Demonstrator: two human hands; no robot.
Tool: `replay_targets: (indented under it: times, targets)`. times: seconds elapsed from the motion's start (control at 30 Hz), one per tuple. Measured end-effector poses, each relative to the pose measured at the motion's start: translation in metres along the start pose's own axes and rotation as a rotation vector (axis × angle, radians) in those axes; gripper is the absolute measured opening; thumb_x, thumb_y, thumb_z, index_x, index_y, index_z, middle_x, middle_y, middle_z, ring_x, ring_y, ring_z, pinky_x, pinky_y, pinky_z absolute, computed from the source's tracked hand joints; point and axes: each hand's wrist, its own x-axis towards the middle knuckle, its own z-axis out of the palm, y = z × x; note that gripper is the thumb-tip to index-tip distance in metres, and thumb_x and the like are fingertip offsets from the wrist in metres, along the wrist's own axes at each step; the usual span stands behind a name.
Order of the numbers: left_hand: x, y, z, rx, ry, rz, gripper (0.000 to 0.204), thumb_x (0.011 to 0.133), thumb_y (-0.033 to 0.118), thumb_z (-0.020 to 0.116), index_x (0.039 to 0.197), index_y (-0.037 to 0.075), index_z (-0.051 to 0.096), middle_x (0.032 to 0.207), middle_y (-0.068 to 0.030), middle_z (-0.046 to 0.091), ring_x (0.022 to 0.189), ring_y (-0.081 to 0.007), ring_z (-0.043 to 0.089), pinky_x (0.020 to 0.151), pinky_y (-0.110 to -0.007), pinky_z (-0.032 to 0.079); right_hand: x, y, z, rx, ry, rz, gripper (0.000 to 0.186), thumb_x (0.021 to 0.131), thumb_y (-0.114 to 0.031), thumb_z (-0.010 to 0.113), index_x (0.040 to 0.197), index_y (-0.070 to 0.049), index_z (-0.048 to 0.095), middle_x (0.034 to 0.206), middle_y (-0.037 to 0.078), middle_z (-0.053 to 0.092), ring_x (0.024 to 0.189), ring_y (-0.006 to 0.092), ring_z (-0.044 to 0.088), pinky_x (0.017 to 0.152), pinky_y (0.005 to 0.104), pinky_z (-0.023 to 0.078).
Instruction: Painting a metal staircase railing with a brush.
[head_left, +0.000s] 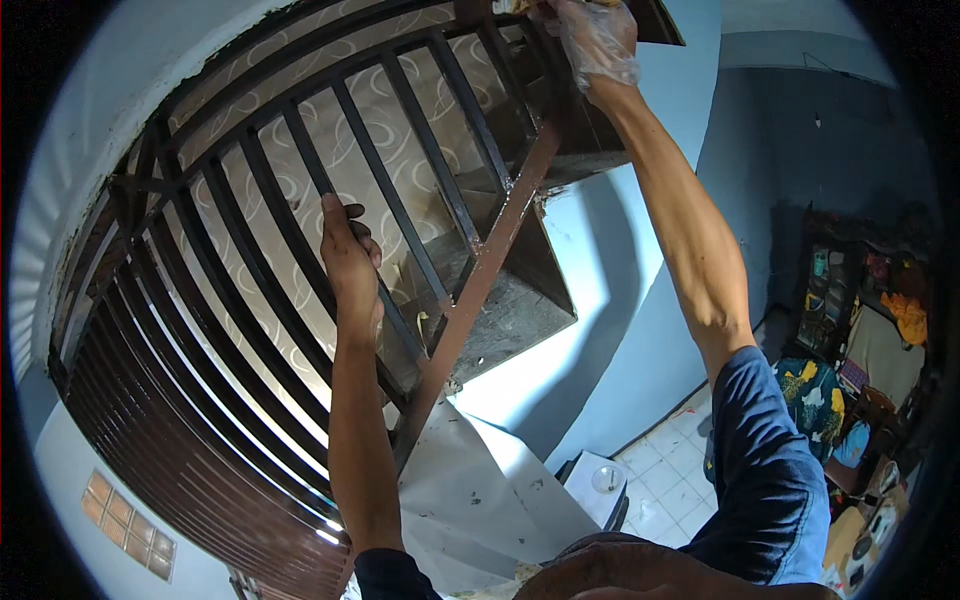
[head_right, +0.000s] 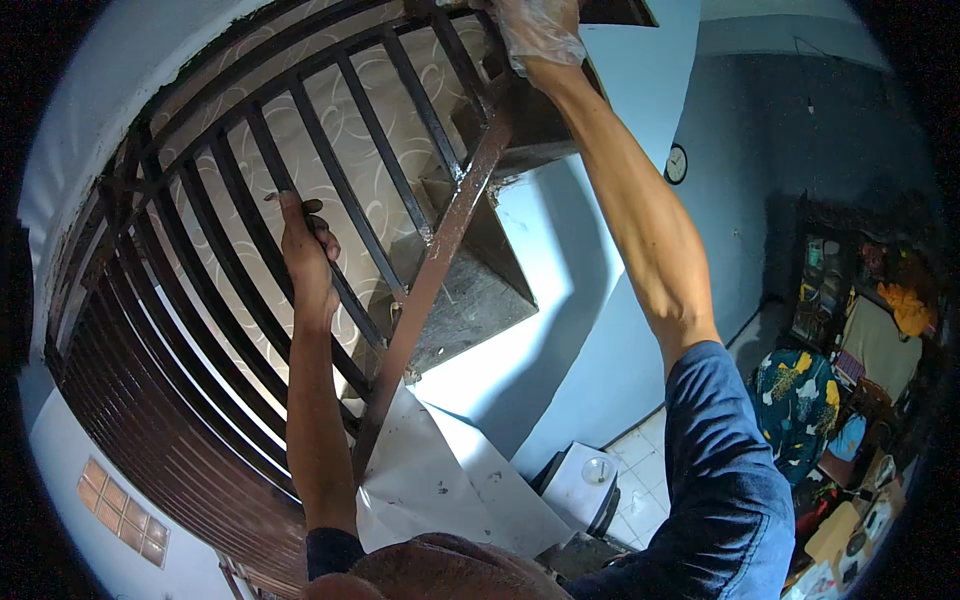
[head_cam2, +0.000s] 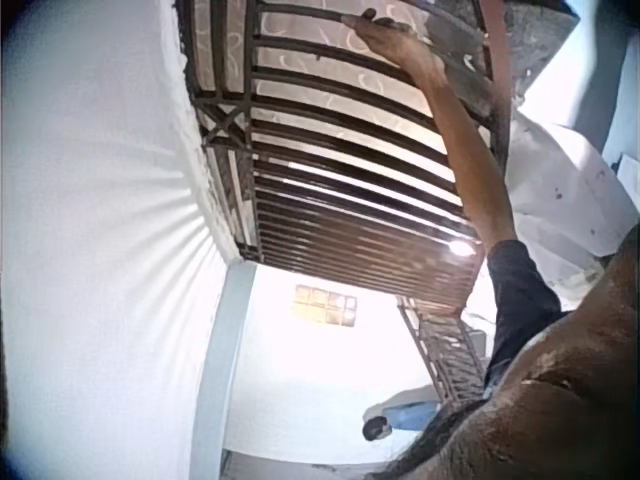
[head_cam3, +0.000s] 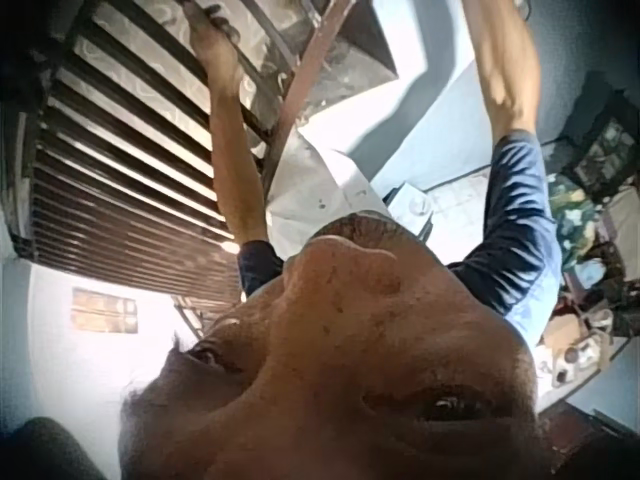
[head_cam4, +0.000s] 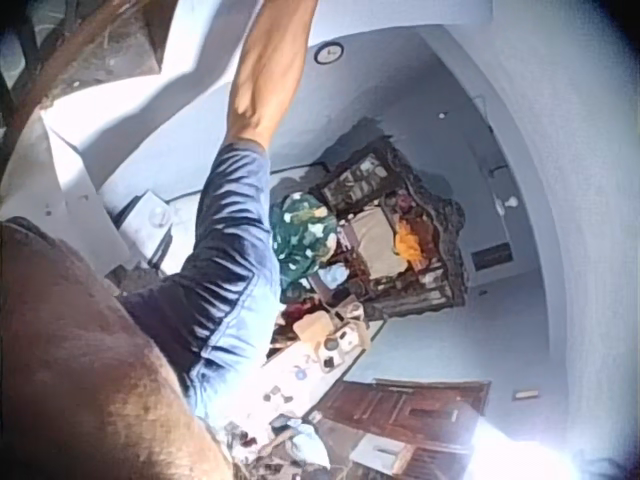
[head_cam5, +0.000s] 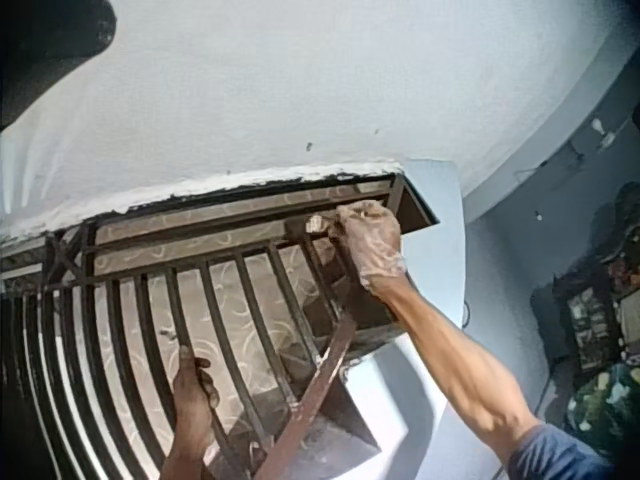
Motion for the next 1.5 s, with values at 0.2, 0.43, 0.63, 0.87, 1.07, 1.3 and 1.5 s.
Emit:
replay_targets:
  times: [0.2, 0.43, 0.63, 0.87, 1.07, 1.3, 1.5]
  targets:
    - [0.002, 0.001, -0.001, -0.003, -0.015, 0.006, 0.056, 0.109, 0.056, 0.045, 0.1, 0.003, 0.059, 0.065, 0.0027, 0.039, 0.052, -0.0065, 0.038, 0.049, -0.024, 0.031, 0.001, -0.003, 0.002, -0.442, -0.024, -0.032, 0.014, 0.097, -0.017, 0.071, 0.089, -0.006, 0.071, 0.083, 0.005, 0.073, 0.072, 0.0136, 0.065, 0.066, 0.028, 0.053]
    - [0.002, 0.004, -0.015, 0.009, 0.009, 0.046, 0.064, 0.103, 0.066, 0.05, 0.1, 0.003, 0.061, 0.065, 0.0034, 0.039, 0.051, -0.0073, 0.04, 0.051, -0.023, 0.03, -0.001, 0.003, 0.022, -0.888, -0.064, -0.374, 0.009, 0.096, -0.011, 0.07, 0.088, -0.008, 0.071, 0.081, 0.004, 0.07, 0.071, 0.0112, 0.063, 0.062, 0.0266, 0.048]
    - [0.001, -0.006, 0.001, -0.011, -0.025, -0.004, 0.058, 0.107, 0.06, 0.046, 0.101, 0.004, 0.058, 0.068, 0.0028, 0.039, 0.055, -0.0062, 0.037, 0.051, -0.024, 0.031, 0.003, -0.018, -0.001, -0.3, -0.245, -0.258, 0.009, 0.095, -0.01, 0.072, 0.088, -0.006, 0.068, 0.074, -0.002, 0.06, 0.069, 0.0096, 0.055, 0.065, 0.0264, 0.046]
    - [0.003, 0.001, -0.003, -0.012, -0.018, -0.005, 0.059, 0.107, 0.061, 0.045, 0.101, 0.003, 0.059, 0.068, 0.003, 0.038, 0.054, -0.0067, 0.038, 0.051, -0.024, 0.031, -0.022, -0.011, -0.031, -1.09, -0.642, -1.087, 0.036, 0.086, -0.015, 0.08, 0.121, -0.014, 0.071, 0.108, 0.01, 0.074, 0.097, 0.0324, 0.069, 0.086, 0.0459, 0.056]
    - [0.003, -0.002, -0.003, 0.003, 0.005, -0.003, 0.062, 0.106, 0.062, 0.046, 0.104, 0.001, 0.06, 0.067, 0.0028, 0.038, 0.054, -0.0076, 0.038, 0.051, -0.025, 0.031, -0.024, 0.009, -0.054, -0.993, -0.577, -1.119, 0.049, 0.084, -0.011, 0.079, 0.13, -0.015, 0.065, 0.122, 0.011, 0.069, 0.105, 0.0327, 0.066, 0.09, 0.0452, 0.056]
    - [-0.001, 0.002, -0.004, 0.0, 0.013, -0.015, 0.061, 0.106, 0.061, 0.047, 0.102, 0.002, 0.06, 0.067, 0.002, 0.04, 0.054, -0.0075, 0.039, 0.051, -0.025, 0.031, -0.036, 0.001, -0.045, -1.087, -0.576, -1.22, 0.049, 0.081, -0.014, 0.08, 0.127, -0.01, 0.064, 0.128, 0.01, 0.067, 0.114, 0.031, 0.065, 0.09, 0.0434, 0.057]
    - [0.002, 0.0, -0.009, 0.012, 0.027, -0.026, 0.061, 0.106, 0.062, 0.047, 0.103, 0.003, 0.06, 0.068, 0.0019, 0.039, 0.056, -0.0083, 0.041, 0.053, -0.025, 0.032, -0.059, 0.006, -0.018, -1.059, -0.676, -1.238, 0.051, 0.078, -0.009, 0.079, 0.128, -0.011, 0.065, 0.12, 0.01, 0.071, 0.109, 0.0303, 0.067, 0.089, 0.0429, 0.057]
